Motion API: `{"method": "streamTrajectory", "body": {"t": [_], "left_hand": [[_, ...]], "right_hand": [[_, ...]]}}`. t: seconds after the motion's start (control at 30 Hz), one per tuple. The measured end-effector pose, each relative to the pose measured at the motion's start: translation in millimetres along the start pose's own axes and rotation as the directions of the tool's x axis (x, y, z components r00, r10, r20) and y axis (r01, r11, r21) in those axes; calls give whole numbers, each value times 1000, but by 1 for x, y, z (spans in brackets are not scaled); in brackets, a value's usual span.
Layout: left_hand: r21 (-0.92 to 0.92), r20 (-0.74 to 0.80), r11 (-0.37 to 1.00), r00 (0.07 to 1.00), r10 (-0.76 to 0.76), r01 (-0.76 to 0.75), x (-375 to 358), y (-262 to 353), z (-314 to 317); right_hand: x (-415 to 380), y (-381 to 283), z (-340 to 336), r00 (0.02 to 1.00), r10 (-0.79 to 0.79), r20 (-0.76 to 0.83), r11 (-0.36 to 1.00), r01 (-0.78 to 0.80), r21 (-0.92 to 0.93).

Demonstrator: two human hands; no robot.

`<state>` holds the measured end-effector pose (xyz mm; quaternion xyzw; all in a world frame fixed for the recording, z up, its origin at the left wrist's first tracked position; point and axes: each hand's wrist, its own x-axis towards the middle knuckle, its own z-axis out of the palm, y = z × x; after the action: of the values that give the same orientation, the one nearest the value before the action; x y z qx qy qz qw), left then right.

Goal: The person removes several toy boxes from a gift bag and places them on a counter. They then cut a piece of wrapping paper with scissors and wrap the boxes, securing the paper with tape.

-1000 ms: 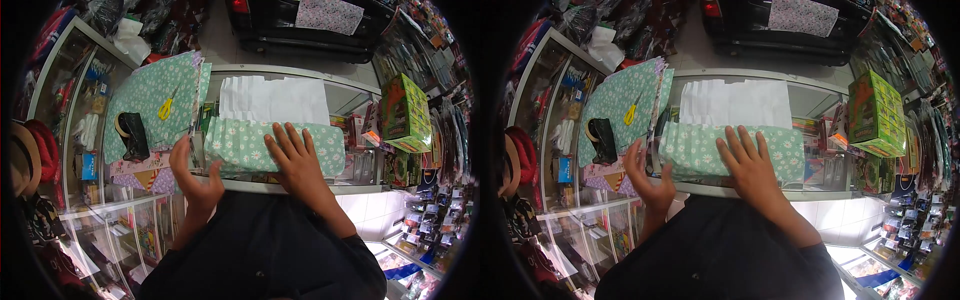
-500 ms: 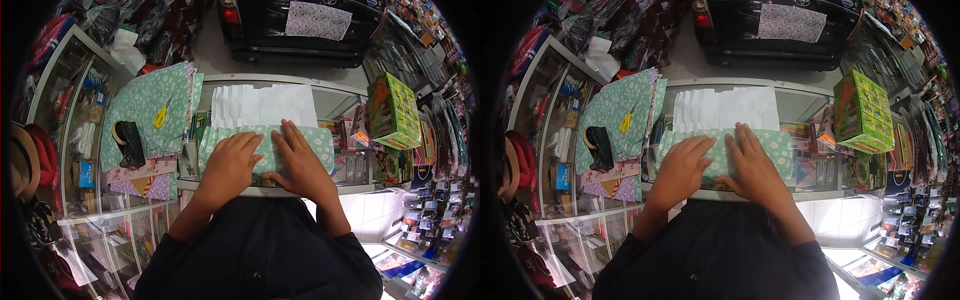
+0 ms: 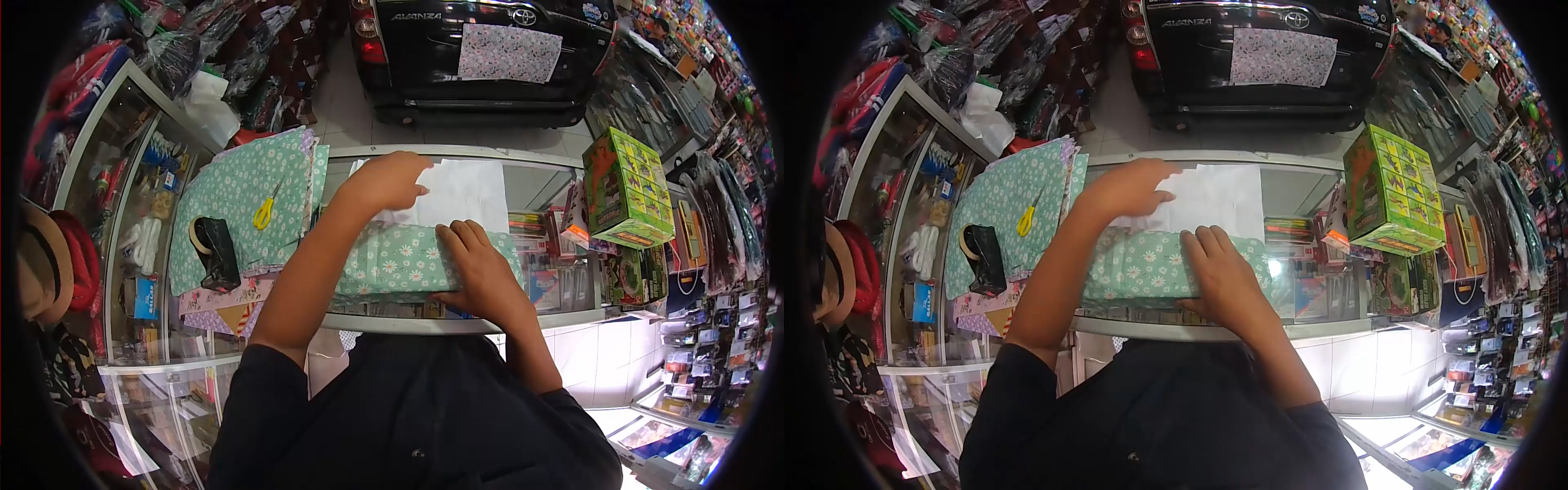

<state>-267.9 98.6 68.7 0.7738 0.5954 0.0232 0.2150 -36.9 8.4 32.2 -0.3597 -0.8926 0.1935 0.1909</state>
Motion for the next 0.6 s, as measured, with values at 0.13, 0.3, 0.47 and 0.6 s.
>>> {"method": "streamTrajectory", "body": {"t": [0.13,0.3,0.47,0.6], "left_hand": [[255,-170,957,968,186,-139,65,-49,55],[57,-50,998,998,41,-38,77,-49,47],[70,-52,998,999,11,-7,77,-50,38],[115,49,992,998,38,-44,69,-41,2]], "right_hand": [[-1,2,2,999,-14,-41,1000,14,-4],[-2,5,3,999,10,-34,1000,-9,30],[-2,5,4,999,3,-42,999,-2,33],[-3,7,6,998,-18,-59,1000,18,-1]]}}
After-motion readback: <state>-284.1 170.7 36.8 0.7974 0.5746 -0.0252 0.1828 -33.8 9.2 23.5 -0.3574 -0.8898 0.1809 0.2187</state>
